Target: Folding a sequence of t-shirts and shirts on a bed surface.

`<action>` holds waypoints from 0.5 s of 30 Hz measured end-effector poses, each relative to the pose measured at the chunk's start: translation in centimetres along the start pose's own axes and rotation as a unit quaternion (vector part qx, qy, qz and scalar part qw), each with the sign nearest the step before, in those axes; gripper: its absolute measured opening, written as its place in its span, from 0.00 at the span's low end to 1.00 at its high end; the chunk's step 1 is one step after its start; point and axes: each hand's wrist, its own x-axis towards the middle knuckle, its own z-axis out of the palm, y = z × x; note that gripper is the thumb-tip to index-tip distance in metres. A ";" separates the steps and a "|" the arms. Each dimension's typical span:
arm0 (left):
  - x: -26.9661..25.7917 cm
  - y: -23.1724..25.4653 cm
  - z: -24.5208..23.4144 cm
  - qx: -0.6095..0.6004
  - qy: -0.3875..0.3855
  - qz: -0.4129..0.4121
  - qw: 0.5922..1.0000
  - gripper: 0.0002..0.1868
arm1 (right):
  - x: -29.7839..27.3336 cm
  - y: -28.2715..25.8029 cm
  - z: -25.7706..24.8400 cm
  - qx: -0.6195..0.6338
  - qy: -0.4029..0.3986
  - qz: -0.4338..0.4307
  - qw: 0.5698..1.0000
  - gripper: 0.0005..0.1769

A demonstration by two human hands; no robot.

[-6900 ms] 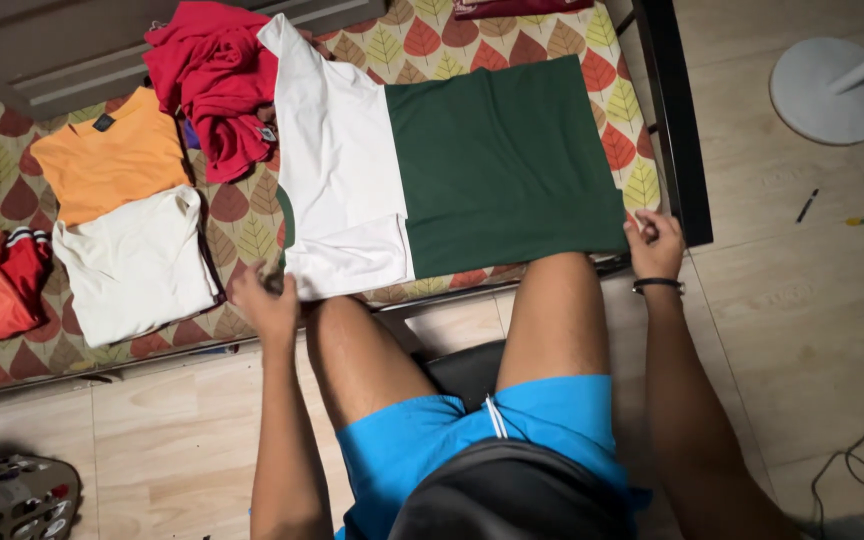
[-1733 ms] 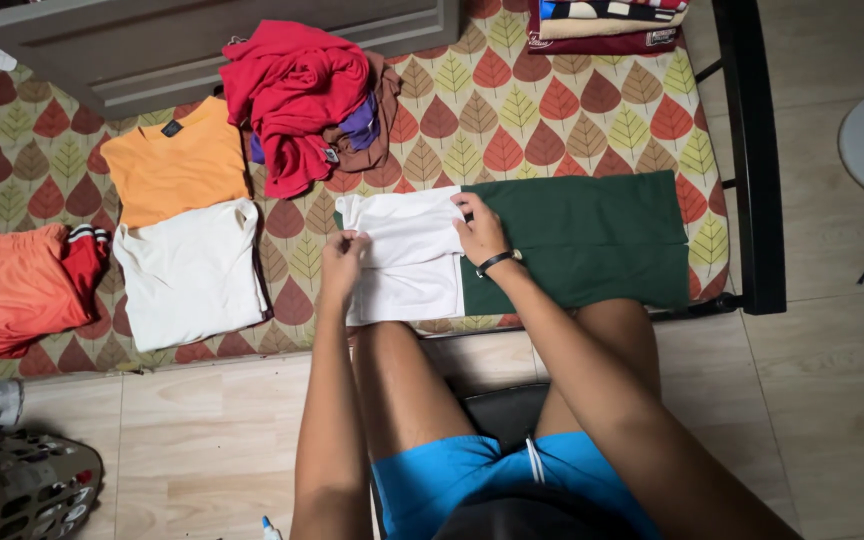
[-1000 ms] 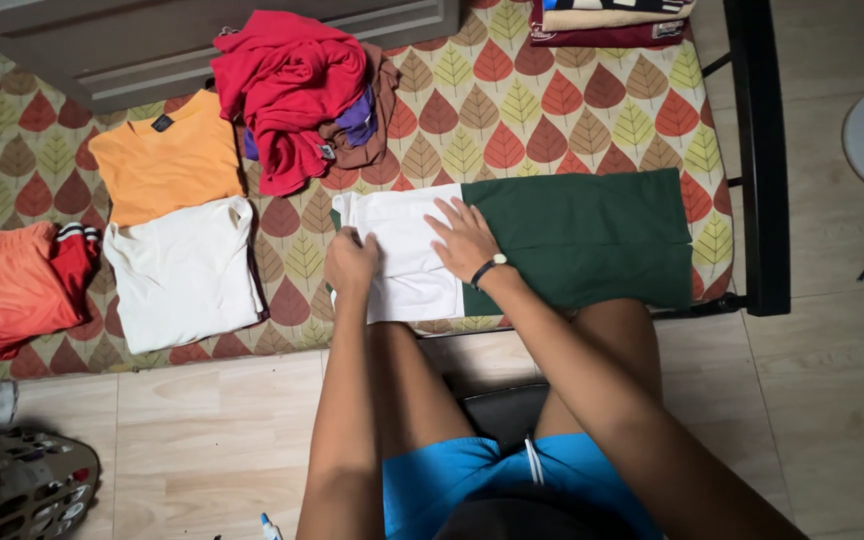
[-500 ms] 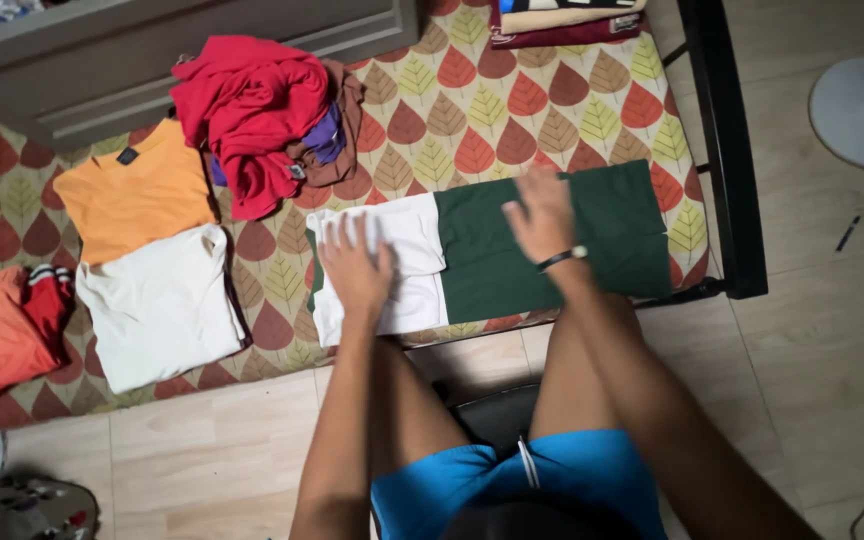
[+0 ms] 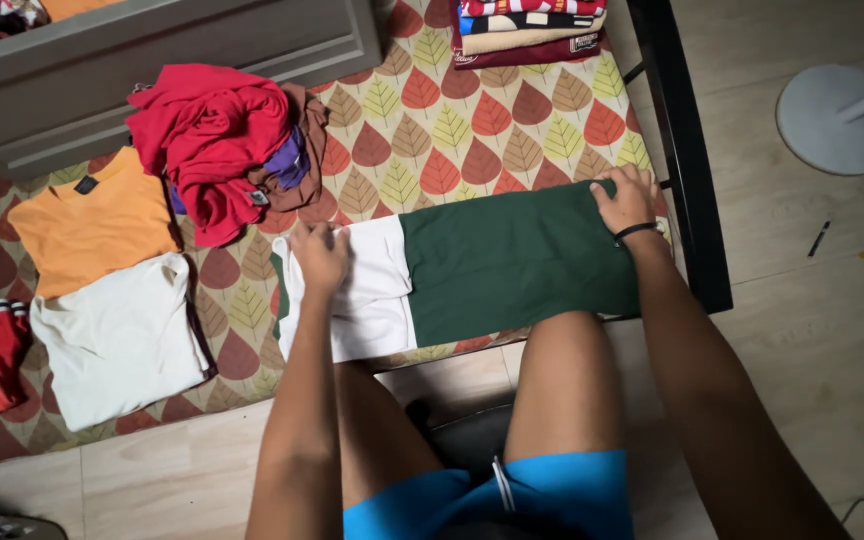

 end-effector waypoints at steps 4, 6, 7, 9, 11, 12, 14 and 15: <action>0.0 -1.3 0.2 -0.031 0.044 0.086 0.995 0.10 | 0.2 0.7 -0.1 0.081 -0.042 0.090 0.992 0.13; 0.0 -0.8 -0.4 -0.023 0.034 0.083 0.996 0.10 | 0.0 1.3 0.8 0.083 0.003 0.048 0.995 0.12; 0.0 -0.5 -0.6 -0.016 0.025 0.080 0.996 0.10 | -0.4 1.7 1.0 0.083 0.048 0.005 0.995 0.11; -0.1 -0.7 -0.3 -0.011 0.018 0.082 0.996 0.11 | -1.2 0.0 -0.4 0.084 0.068 0.009 0.994 0.14; -0.5 0.4 -1.1 -0.004 0.014 0.083 0.996 0.12 | -1.9 0.0 -0.5 0.088 0.088 0.012 0.992 0.17; -0.9 1.6 -1.7 0.007 0.042 0.118 0.992 0.14 | -2.3 1.1 0.0 0.072 0.090 0.011 0.993 0.20; -2.5 4.4 -3.0 0.017 0.070 0.155 0.985 0.17 | -3.6 1.5 -0.6 0.057 0.094 0.011 0.994 0.24; -3.6 6.0 -3.7 0.007 0.041 0.166 0.985 0.19 | -4.3 0.8 -1.7 0.049 0.037 0.105 0.993 0.28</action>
